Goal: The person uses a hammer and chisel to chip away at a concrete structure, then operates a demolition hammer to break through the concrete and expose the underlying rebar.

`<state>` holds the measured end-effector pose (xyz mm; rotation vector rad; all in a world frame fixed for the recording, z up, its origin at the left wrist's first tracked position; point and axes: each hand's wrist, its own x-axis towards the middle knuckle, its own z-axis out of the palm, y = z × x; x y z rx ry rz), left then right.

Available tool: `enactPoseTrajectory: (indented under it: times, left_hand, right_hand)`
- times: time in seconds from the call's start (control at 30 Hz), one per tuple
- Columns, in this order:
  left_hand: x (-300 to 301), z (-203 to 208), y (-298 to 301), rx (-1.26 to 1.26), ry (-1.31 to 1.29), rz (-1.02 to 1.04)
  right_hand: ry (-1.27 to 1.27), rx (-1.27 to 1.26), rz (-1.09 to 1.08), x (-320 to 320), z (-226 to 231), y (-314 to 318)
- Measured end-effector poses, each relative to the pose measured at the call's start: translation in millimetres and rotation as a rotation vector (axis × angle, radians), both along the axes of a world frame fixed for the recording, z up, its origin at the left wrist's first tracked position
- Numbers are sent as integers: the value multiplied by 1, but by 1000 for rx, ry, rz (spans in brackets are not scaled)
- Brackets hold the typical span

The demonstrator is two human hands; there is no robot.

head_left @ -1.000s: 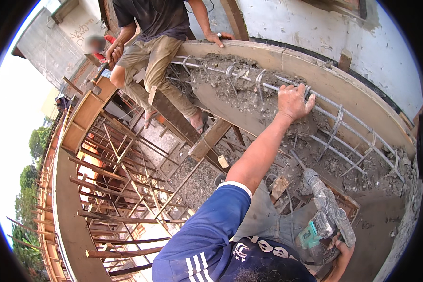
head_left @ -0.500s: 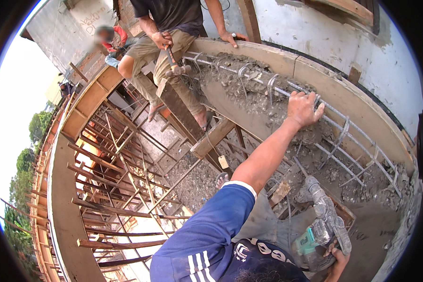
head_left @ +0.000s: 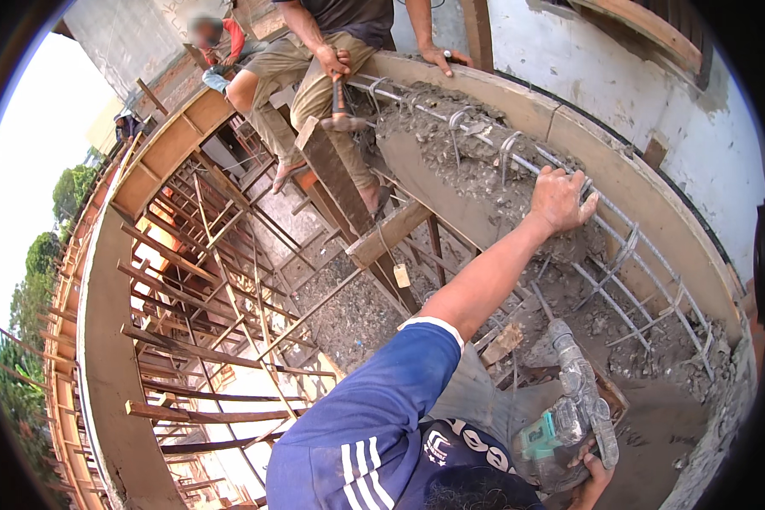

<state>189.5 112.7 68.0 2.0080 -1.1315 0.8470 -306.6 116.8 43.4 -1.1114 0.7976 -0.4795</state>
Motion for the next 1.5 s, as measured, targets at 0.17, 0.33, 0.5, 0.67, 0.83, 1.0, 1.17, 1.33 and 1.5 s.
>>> enactPoseTrajectory:
  times: [0.17, 0.33, 0.5, 0.67, 0.83, 1.0, 1.17, 1.33, 1.5]
  left_hand:
    - [-1, 3, 1, 36, 56, -1]
    - [-5, 11, 0, 116, 110, 0]
    - [-5, 14, 7, 184, 151, 6]
    - [-3, 11, 7, 159, 118, -18]
    - [-6, 9, 2, 126, 106, -30]
    - [-2, 8, 1, 136, 42, 27]
    - [5, -3, -1, 122, -32, 72]
    - [6, -2, 1, 105, -83, 79]
    - [1, 7, -11, 197, 7, 54]
  right_hand:
    - [-11, -15, 6, 4, 5, 8]
    - [-32, -25, 6, 0, 2, 10]
    - [-22, -5, -5, -1, -3, 11]
    - [-54, -3, 4, 2, 4, 13]
    - [-93, -61, 52, 4, 16, 24]
    - [60, -153, 180, 1, 12, 21]
    - [186, -245, 378, -6, 4, -4]
    - [149, -235, 387, -18, 3, -26]
    - [155, -111, 268, -27, -12, -38]
